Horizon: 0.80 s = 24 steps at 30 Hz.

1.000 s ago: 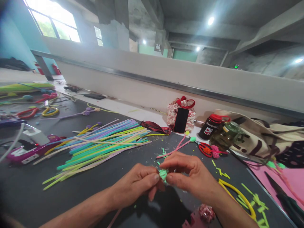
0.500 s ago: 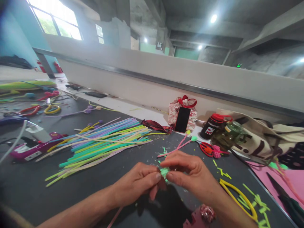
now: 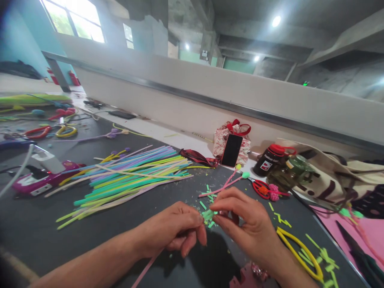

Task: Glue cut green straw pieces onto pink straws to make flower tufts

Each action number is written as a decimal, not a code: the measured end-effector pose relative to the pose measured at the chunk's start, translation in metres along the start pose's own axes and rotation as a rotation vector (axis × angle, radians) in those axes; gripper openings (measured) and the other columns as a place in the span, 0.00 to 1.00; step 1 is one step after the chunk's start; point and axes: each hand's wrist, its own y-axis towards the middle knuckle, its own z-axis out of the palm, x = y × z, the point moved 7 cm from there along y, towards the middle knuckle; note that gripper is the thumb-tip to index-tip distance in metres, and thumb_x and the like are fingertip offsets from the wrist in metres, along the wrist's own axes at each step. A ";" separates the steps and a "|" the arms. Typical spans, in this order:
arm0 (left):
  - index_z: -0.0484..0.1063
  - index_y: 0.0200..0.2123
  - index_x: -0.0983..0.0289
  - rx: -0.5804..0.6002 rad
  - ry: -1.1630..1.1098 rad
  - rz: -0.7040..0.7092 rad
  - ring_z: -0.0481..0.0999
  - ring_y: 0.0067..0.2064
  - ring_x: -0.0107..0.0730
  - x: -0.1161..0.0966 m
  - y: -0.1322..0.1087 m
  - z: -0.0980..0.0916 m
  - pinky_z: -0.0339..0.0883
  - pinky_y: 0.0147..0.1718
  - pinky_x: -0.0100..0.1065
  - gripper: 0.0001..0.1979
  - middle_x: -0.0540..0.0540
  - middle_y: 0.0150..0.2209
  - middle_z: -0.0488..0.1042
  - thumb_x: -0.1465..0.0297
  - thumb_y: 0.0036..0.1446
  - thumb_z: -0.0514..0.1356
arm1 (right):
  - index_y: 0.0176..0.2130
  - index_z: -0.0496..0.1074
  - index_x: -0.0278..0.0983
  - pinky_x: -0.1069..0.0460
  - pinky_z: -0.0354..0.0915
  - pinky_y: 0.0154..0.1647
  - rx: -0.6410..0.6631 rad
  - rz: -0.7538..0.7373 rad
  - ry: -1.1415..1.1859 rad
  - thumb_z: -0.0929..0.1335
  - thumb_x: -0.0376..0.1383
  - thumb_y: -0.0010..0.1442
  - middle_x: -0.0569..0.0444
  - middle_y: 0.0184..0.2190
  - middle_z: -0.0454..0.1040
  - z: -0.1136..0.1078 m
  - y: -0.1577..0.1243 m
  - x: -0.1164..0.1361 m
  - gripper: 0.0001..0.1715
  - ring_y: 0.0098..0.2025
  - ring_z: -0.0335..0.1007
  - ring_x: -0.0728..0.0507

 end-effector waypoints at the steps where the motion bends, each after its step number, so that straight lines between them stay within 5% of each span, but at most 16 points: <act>1: 0.72 0.24 0.69 -0.003 0.005 -0.003 0.48 0.11 0.17 0.000 0.000 0.000 0.37 0.11 0.26 0.15 0.45 0.11 0.61 0.67 0.51 0.50 | 0.38 0.69 0.43 0.55 0.66 0.32 0.009 -0.007 -0.007 0.67 0.29 0.55 0.54 0.35 0.69 0.000 0.000 0.000 0.11 0.36 0.69 0.47; 24: 0.72 0.24 0.69 0.011 -0.032 -0.047 0.47 0.09 0.17 0.002 0.000 0.000 0.35 0.10 0.27 0.14 0.46 0.10 0.61 0.68 0.49 0.50 | 0.34 0.70 0.40 0.58 0.64 0.24 0.009 -0.150 -0.265 0.66 0.30 0.55 0.55 0.30 0.71 0.006 0.002 0.009 0.06 0.29 0.70 0.50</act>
